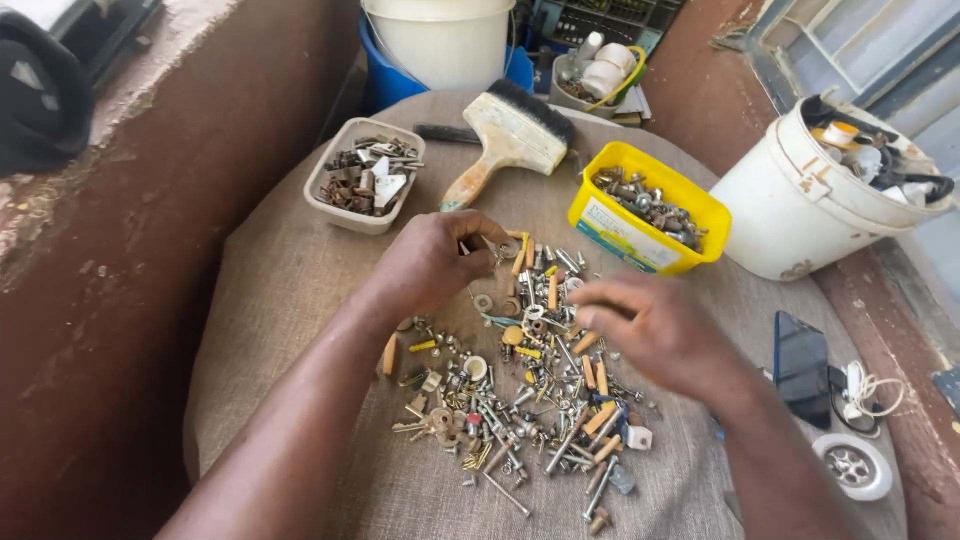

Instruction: Sorting through a pile of mixed hardware including screws, nails, and keys on a table, occasionally using a brush and a small screwdriver to move items.

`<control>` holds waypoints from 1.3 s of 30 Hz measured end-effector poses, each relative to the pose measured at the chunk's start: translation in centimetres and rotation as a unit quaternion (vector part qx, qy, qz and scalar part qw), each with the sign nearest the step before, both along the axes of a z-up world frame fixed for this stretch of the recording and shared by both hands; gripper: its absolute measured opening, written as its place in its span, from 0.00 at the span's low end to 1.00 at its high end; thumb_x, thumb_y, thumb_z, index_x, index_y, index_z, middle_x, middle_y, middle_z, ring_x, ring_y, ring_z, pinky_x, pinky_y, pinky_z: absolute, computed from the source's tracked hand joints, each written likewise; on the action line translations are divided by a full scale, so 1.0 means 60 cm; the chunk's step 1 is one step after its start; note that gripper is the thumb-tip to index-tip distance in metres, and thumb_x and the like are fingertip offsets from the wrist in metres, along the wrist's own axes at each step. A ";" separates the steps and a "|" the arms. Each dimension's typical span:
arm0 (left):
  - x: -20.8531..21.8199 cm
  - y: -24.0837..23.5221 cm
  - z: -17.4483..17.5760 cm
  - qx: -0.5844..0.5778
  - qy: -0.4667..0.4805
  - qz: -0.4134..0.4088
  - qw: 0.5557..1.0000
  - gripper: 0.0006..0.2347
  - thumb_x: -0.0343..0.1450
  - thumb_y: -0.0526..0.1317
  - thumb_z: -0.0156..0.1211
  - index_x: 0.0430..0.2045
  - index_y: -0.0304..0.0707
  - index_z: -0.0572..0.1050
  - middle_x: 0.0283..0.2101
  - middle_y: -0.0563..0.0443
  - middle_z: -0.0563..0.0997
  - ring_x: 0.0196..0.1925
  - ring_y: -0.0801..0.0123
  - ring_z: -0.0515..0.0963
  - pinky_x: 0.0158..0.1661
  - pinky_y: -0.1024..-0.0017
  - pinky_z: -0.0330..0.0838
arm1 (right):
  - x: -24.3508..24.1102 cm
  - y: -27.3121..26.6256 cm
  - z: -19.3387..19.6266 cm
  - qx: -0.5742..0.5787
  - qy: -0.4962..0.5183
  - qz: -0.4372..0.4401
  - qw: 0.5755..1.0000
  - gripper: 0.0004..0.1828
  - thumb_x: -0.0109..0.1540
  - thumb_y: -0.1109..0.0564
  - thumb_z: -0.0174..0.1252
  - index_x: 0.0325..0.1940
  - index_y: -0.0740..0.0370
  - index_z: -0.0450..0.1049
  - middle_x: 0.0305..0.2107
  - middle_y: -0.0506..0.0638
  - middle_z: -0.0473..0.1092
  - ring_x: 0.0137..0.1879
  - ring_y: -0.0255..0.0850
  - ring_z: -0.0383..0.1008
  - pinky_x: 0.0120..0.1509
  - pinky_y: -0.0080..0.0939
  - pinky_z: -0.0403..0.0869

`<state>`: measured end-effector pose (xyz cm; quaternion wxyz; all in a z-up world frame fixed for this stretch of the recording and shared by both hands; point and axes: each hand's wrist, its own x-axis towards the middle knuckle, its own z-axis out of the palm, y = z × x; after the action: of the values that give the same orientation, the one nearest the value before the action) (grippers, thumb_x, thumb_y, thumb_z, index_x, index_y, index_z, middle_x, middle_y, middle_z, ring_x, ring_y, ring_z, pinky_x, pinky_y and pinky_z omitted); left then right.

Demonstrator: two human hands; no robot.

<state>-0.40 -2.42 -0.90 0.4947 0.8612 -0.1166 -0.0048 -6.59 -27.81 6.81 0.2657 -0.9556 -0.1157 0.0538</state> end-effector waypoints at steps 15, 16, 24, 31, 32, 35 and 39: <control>-0.012 -0.011 0.008 0.074 0.019 -0.034 0.997 0.10 0.66 0.41 0.68 0.40 0.56 0.87 0.28 0.56 0.87 0.33 0.63 0.86 0.39 0.63 0.80 | -0.022 0.001 -0.046 -0.098 0.072 0.103 0.987 0.08 0.67 0.54 0.59 0.39 0.54 0.83 0.33 0.47 0.74 0.37 0.39 0.75 0.42 0.39 0.76; -0.017 -0.015 0.010 0.074 0.021 -0.037 0.996 0.10 0.66 0.41 0.68 0.40 0.56 0.87 0.28 0.56 0.87 0.33 0.63 0.86 0.39 0.63 0.80 | -0.018 -0.010 -0.047 -0.097 0.074 0.100 0.987 0.08 0.67 0.54 0.59 0.39 0.54 0.83 0.33 0.47 0.74 0.37 0.39 0.75 0.42 0.39 0.76; -0.071 -0.067 0.081 0.156 0.095 -0.193 0.964 0.11 0.72 0.38 0.65 0.48 0.49 0.87 0.43 0.44 0.90 0.37 0.60 0.88 0.49 0.65 0.83 | 0.001 -0.074 -0.075 0.133 0.064 0.045 0.988 0.09 0.67 0.57 0.62 0.48 0.62 0.84 0.28 0.51 0.74 0.37 0.38 0.72 0.40 0.42 0.75; -0.074 -0.071 0.088 0.260 0.108 -0.210 0.936 0.11 0.73 0.42 0.67 0.49 0.49 0.86 0.42 0.45 0.90 0.42 0.54 0.89 0.52 0.58 0.84 | -0.005 -0.053 -0.047 0.110 0.067 0.081 0.988 0.12 0.70 0.55 0.58 0.49 0.59 0.86 0.31 0.54 0.78 0.37 0.41 0.74 0.42 0.44 0.76; -0.078 -0.065 0.097 0.292 0.119 -0.192 0.930 0.13 0.73 0.42 0.66 0.51 0.50 0.85 0.43 0.45 0.90 0.45 0.51 0.89 0.54 0.54 0.83 | -0.003 -0.057 -0.048 0.069 0.046 0.063 0.995 0.12 0.70 0.55 0.58 0.49 0.59 0.85 0.31 0.53 0.77 0.36 0.41 0.74 0.41 0.43 0.75; -0.069 -0.049 0.096 0.330 0.129 -0.154 0.922 0.15 0.73 0.43 0.65 0.54 0.54 0.84 0.45 0.45 0.90 0.46 0.50 0.89 0.54 0.53 0.83 | -0.003 -0.058 -0.058 0.005 0.027 0.045 0.999 0.11 0.70 0.55 0.58 0.47 0.58 0.85 0.30 0.52 0.76 0.35 0.41 0.74 0.42 0.42 0.74; -0.050 -0.044 0.064 0.300 0.143 -0.108 0.937 0.20 0.75 0.42 0.64 0.65 0.57 0.77 0.52 0.38 0.87 0.20 0.70 0.81 0.39 0.68 0.87 | 0.003 -0.054 -0.093 -0.044 0.004 0.063 0.997 0.10 0.67 0.50 0.65 0.47 0.55 0.85 0.31 0.49 0.75 0.35 0.40 0.78 0.38 0.43 0.75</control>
<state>-3.37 -5.07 2.92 0.2219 0.9419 -0.1299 -0.2162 -6.43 -31.05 1.20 0.2205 -0.9568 -0.1718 0.0795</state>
